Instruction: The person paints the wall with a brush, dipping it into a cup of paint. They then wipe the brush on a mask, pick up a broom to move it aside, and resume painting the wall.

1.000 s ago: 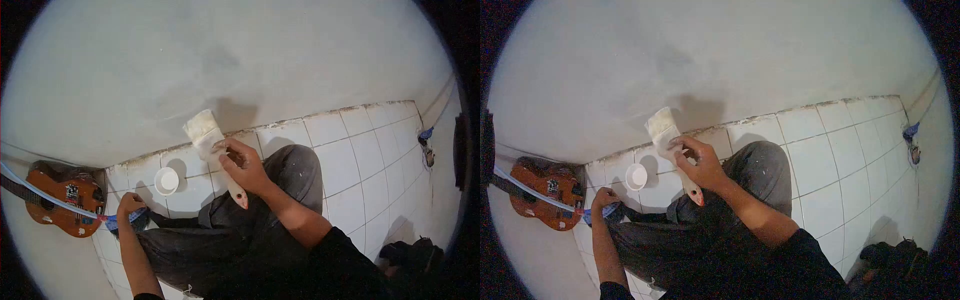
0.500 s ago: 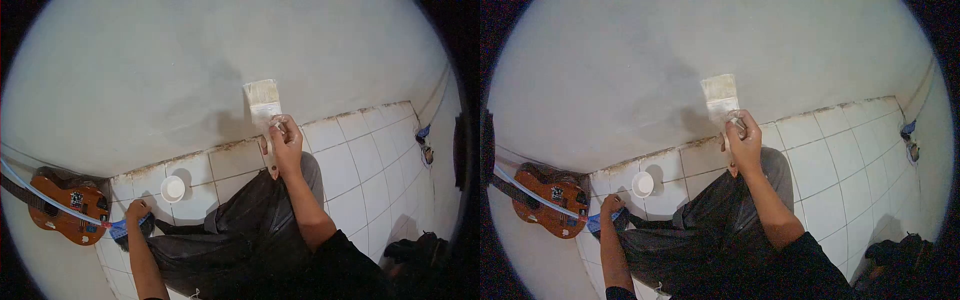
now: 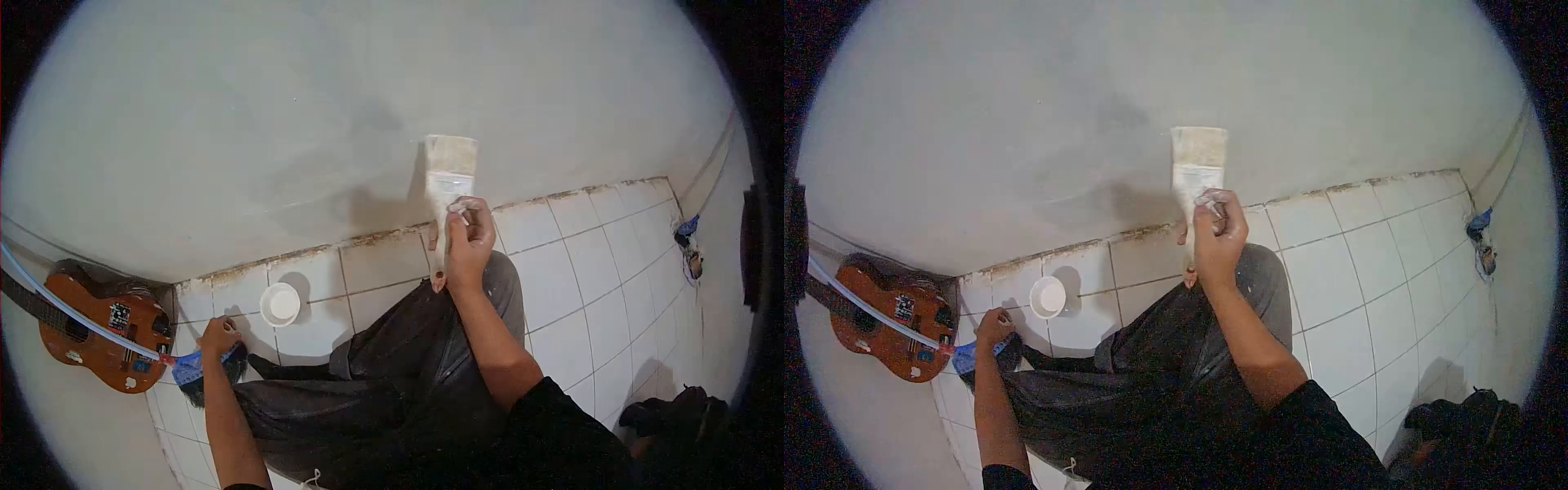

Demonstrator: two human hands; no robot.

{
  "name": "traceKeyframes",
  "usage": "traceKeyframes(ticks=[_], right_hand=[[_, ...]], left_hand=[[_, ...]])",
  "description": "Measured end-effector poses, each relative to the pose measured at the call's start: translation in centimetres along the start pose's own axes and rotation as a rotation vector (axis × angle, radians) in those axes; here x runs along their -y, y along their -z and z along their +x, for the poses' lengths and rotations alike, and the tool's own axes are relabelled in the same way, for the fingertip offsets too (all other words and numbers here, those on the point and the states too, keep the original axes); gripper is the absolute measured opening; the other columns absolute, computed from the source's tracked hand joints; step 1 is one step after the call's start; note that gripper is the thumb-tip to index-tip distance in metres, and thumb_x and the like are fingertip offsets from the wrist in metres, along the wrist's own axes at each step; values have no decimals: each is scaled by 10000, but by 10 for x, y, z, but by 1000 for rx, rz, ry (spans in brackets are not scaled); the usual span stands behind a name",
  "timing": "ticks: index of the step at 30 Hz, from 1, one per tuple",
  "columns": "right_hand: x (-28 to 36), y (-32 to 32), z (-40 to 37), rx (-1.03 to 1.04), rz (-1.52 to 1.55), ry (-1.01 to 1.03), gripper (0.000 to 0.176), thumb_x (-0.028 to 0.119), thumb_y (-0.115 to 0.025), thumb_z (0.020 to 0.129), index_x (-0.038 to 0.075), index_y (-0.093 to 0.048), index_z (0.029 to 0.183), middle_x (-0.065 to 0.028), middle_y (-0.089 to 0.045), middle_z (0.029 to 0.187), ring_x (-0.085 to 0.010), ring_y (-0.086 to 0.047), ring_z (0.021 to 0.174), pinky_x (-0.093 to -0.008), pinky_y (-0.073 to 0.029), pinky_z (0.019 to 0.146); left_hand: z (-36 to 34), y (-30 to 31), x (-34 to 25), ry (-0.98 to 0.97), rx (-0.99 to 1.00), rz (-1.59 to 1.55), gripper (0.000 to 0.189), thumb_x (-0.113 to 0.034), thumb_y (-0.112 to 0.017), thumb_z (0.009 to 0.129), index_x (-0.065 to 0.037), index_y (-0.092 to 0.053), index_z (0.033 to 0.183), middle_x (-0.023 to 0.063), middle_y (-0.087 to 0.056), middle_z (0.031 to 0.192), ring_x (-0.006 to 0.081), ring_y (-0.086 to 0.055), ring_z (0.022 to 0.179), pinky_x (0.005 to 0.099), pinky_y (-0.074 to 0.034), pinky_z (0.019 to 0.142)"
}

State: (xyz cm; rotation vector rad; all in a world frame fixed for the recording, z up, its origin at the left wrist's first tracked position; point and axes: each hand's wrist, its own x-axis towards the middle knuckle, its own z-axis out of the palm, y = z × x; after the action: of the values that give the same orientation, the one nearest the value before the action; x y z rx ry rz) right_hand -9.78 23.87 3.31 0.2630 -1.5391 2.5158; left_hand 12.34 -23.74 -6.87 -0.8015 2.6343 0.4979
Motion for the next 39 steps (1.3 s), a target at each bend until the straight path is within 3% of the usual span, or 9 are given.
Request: traceKeyframes(ticks=[2, 5, 9, 12, 14, 17, 28, 33, 39], right_hand=[[5, 2, 6, -166, -55, 121, 65, 2, -466, 909, 29, -480, 967, -92, -552, 782, -152, -514, 524, -278, -413, 443], [18, 12, 18, -275, -93, 199, 48, 38, -462, 923, 35, -475, 969, -84, -528, 721, -151, -507, 519, -273, -413, 452], [26, 16, 20, -321, -6, 170, 67, 62, -472, 920, 43, -474, 985, -80, -520, 705, -158, -508, 517, -268, -415, 456], [17, 10, 17, -259, 12, 101, 47, 67, -473, 921, 40, -488, 956, -77, -523, 706, -152, -518, 520, -269, -424, 459], [12, 6, 13, -202, 0, 49, 52, 71, -475, 917, 33, -503, 941, -78, -543, 723, -151, -538, 528, -272, -451, 458], [5, 7, 10, -146, 4, -1, 60, 64, -473, 908, 27, -508, 941, -85, -562, 741, -153, -552, 533, -271, -474, 460], [-5, 7, 26, 47, -110, 19, 57, 32, -473, 878, 6, -518, 901, -76, -560, 699, -138, -538, 484, -262, -439, 419], [-13, 11, 31, -21, -186, -100, 125, -12, -514, 859, -18, -586, 961, -68, -638, 885, -78, -576, 770, -208, -467, 631], [-5, 13, 15, -51, -166, -280, 124, 10, -509, 848, -13, -592, 936, -72, -624, 740, -111, -561, 506, -262, -442, 405]], left_hand=[[-4, 0, -3, -7, -112, 88, 298, -212, -783, 627, -76, -658, 860, 112, -629, 846, 263, -620, 805, 394, -499, 718], [8, -16, 23, -112, -237, 59, 287, -208, -781, 635, -84, -659, 864, 119, -608, 856, 280, -603, 807, 406, -492, 713], [10, -13, 25, -86, -171, 8, 283, -218, -779, 644, -82, -659, 861, 130, -610, 849, 293, -603, 800, 417, -491, 720], [17, -14, 33, -212, -143, 47, 280, -229, -777, 647, -84, -662, 857, 123, -612, 837, 293, -612, 815, 419, -492, 727], [5, -5, 9, -4, -94, 62, 277, -238, -775, 648, -80, -664, 847, 118, -616, 828, 285, -621, 836, 419, -494, 736], [-9, 3, -10, 40, -112, 115, 294, -248, -781, 637, -75, -664, 844, 113, -629, 825, 272, -630, 824, 406, -498, 722], [-1, -1, 1, -58, -105, 83, 275, -233, -780, 650, -22, -654, 771, 131, -651, 715, 289, -650, 702, 392, -510, 674], [1, -3, 2, -53, -129, 72, 271, -231, -773, 654, -19, -647, 767, 131, -654, 726, 291, -650, 708, 393, -505, 655], [-4, 0, -4, -70, -153, 43, 274, -218, -773, 635, -18, -646, 772, 138, -653, 737, 287, -645, 705, 396, -500, 639]])
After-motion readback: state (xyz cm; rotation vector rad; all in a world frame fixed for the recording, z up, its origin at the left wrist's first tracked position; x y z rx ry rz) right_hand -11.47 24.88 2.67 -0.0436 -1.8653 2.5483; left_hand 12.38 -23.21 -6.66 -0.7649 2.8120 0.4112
